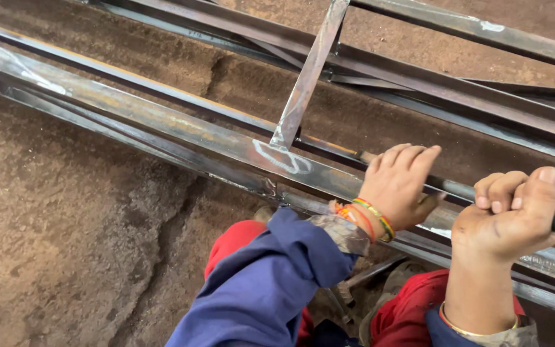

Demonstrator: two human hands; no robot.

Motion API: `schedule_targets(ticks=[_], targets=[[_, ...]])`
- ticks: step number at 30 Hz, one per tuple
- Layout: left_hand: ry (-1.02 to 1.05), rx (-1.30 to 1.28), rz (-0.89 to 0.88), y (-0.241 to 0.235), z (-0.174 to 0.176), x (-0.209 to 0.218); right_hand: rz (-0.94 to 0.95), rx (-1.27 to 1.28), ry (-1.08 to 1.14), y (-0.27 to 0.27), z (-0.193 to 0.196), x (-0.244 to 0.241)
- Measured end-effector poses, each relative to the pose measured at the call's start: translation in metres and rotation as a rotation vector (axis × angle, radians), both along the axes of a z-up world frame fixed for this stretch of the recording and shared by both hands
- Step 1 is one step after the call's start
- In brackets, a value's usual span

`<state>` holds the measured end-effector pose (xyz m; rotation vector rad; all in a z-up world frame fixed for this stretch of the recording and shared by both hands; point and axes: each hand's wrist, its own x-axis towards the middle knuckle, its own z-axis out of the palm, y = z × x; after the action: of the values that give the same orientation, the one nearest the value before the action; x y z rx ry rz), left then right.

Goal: The person uses a metal rod to pry a bar into place on a metal structure, then uses a hammer and a metal rod to strike the frame joints while another person assists by holding the structure on the floor.

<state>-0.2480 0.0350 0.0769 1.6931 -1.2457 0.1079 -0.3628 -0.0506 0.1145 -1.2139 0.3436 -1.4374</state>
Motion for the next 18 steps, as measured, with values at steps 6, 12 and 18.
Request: schedule_targets(ticks=[6,12,18], targets=[[0.126,0.021,0.046,-0.009,-0.019,-0.039,0.043,0.060,-0.050,0.029,-0.002,-0.004],[0.075,-0.127,-0.020,0.022,0.001,-0.073,0.058,0.149,-0.063,0.053,-0.015,-0.071],[-0.070,-0.315,-0.283,0.050,0.014,-0.076,0.133,0.172,-0.094,0.074,-0.025,-0.166]])
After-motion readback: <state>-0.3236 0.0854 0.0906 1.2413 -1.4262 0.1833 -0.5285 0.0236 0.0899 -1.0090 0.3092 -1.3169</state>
